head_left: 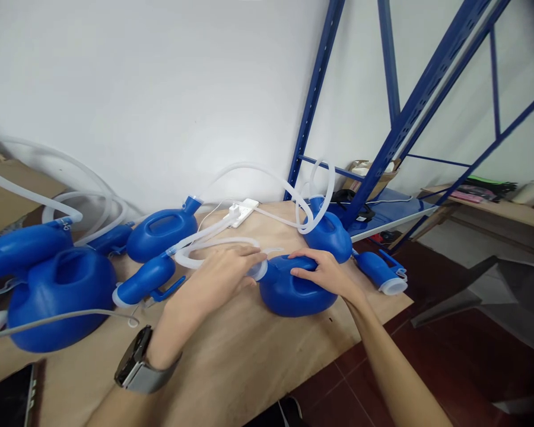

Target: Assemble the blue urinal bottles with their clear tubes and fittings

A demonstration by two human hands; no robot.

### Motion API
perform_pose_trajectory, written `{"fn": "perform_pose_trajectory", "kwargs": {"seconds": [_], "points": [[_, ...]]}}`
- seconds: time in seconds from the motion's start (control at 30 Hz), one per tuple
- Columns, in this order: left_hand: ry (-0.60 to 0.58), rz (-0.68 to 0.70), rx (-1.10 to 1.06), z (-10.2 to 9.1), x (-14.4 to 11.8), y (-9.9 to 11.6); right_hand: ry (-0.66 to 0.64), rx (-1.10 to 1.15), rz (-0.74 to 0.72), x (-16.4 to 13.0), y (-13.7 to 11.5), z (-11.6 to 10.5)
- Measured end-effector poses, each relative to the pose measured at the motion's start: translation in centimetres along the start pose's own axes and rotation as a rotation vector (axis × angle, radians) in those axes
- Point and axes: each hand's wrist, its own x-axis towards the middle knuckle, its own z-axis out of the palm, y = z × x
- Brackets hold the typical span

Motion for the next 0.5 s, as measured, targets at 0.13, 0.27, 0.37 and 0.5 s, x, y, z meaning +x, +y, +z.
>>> {"fn": "perform_pose_trajectory", "kwargs": {"seconds": [0.13,0.27,0.37,0.5], "points": [[0.001,0.003,-0.018,0.1,0.0,0.3,-0.023,0.012,0.012,0.0,0.2,0.0],[-0.040,-0.028,-0.108,0.2,0.6,-0.2,-0.048,0.019,0.022,-0.1,0.3,0.1],[-0.042,-0.019,-0.182,0.3,0.9,-0.6,-0.037,0.017,0.011,-0.2,0.3,0.1],[-0.043,-0.027,-0.274,0.4,1.1,-1.0,-0.044,-0.008,0.025,-0.4,-0.1,-0.1]]}}
